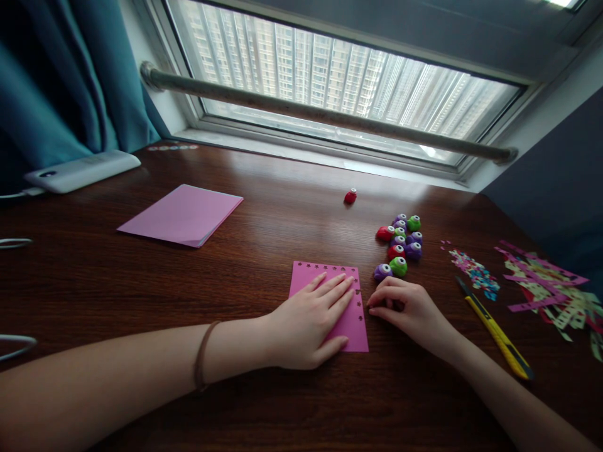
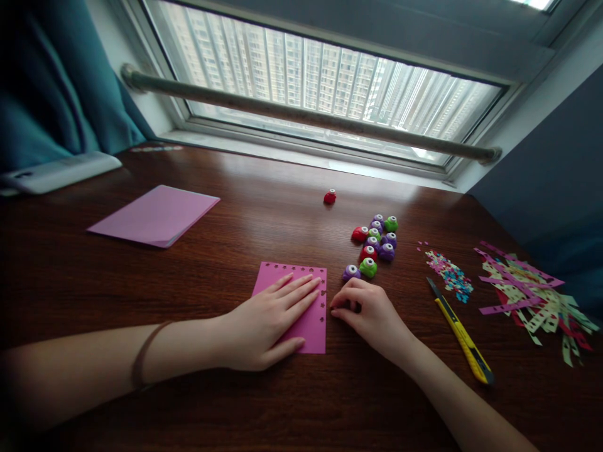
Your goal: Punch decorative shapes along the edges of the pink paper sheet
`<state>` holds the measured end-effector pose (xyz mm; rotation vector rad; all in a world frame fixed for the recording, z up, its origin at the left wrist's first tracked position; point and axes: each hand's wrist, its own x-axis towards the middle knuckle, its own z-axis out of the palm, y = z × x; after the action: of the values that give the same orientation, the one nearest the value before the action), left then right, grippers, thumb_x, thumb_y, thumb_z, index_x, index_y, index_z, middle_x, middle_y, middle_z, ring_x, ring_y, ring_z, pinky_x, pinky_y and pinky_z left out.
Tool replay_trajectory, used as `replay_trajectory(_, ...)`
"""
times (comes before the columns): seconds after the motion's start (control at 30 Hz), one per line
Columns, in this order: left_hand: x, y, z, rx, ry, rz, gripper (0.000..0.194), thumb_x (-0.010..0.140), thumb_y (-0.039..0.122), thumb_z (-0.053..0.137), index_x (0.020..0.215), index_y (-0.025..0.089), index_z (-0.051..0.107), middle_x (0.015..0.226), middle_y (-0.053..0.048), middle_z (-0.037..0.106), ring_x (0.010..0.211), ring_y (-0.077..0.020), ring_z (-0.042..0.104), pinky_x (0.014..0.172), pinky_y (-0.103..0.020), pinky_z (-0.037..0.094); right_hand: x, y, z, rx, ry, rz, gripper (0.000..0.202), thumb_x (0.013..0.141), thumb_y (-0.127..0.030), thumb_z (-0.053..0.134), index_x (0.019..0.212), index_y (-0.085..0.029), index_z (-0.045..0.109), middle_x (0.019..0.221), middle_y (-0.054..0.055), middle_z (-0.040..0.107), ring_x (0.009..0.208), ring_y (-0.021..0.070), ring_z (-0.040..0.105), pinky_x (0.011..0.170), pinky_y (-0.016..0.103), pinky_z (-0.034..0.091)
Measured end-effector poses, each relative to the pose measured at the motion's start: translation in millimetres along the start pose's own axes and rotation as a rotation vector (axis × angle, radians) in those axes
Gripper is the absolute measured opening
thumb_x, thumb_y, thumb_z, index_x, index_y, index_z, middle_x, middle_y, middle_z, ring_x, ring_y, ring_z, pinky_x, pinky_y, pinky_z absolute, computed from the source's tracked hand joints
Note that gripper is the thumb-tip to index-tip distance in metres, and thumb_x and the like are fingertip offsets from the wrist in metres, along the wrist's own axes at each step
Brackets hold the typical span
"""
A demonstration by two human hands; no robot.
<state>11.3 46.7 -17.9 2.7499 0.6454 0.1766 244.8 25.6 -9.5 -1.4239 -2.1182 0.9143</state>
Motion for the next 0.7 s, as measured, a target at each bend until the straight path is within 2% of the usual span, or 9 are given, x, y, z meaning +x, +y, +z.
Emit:
replay_trajectory(0.2, 0.2, 1.5, -0.6, 0.001, -0.008, -0.008, 0.071, 0.084, 0.042, 0.044, 0.140, 0.008, 0.017, 0.147, -0.014, 0.015, 0.137, -0.0274, 0.008, 0.112, -0.041, 0.010, -0.4, 2.7, 0.5, -0.008, 0.004, 0.021, 0.006, 0.078, -0.014, 0.060, 0.074, -0.018, 0.064, 0.079, 0.000, 0.055, 0.071, 0.0097, 0.050, 0.064, 0.020, 0.039)
replay_trajectory(0.43, 0.5, 0.0, 0.0, 0.007, -0.002, -0.004, 0.072, 0.085, 0.043, 0.043, 0.141, 0.009, 0.015, 0.148, -0.014, 0.013, 0.137, -0.0280, 0.008, 0.112, -0.041, 0.010, 0.0, -3.3, -1.4, -0.102, 0.014, -0.008, 0.008, 0.083, -0.016, 0.051, 0.075, -0.016, 0.053, 0.081, 0.002, 0.052, 0.072, 0.0119, 0.049, 0.065, 0.023, 0.040)
replay_trajectory(0.5, 0.3, -0.3, 0.2, 0.005, 0.004, -0.001, 0.072, 0.084, 0.043, 0.043, 0.141, 0.009, 0.014, 0.148, -0.014, 0.013, 0.136, -0.0283, 0.009, 0.111, -0.042, 0.011, 0.3, -3.7, -9.7, -0.155, 0.076, -0.041, 0.010, 0.085, -0.018, 0.046, 0.075, -0.017, 0.050, 0.081, 0.003, 0.053, 0.073, 0.0129, 0.049, 0.066, 0.024, 0.041)
replay_trajectory(0.57, -0.2, -0.3, 0.6, 0.002, 0.007, 0.000, 0.073, 0.084, 0.043, 0.044, 0.141, 0.009, 0.014, 0.148, -0.014, 0.013, 0.136, -0.0286, 0.009, 0.111, -0.042, 0.011, 0.1, 1.3, -24.6, -0.252, 0.203, -0.034, 0.011, 0.085, -0.021, 0.044, 0.077, -0.017, 0.050, 0.080, 0.004, 0.054, 0.072, 0.0142, 0.051, 0.066, 0.025, 0.041)
replay_trajectory(0.63, -0.6, -0.3, 1.0, -0.003, 0.009, 0.001, 0.072, 0.084, 0.043, 0.044, 0.141, 0.009, 0.015, 0.148, -0.014, 0.014, 0.136, -0.0288, 0.010, 0.111, -0.042, 0.011, -0.9, 12.7, -44.9, -0.405, 0.396, 0.093, 0.008, 0.084, -0.024, 0.046, 0.081, -0.018, 0.051, 0.075, 0.003, 0.057, 0.066, 0.0152, 0.053, 0.061, 0.026, 0.039)
replay_trajectory(0.7, -0.9, -0.5, 1.2, -0.009, 0.012, 0.004, 0.072, 0.084, 0.043, 0.045, 0.141, 0.010, 0.015, 0.148, -0.013, 0.014, 0.136, -0.0287, 0.010, 0.111, -0.041, 0.011, -3.1, 28.7, -67.2, -0.594, 0.494, 0.266, 0.006, 0.081, -0.023, 0.050, 0.081, -0.018, 0.053, 0.071, 0.003, 0.059, 0.063, 0.0166, 0.055, 0.060, 0.027, 0.038)
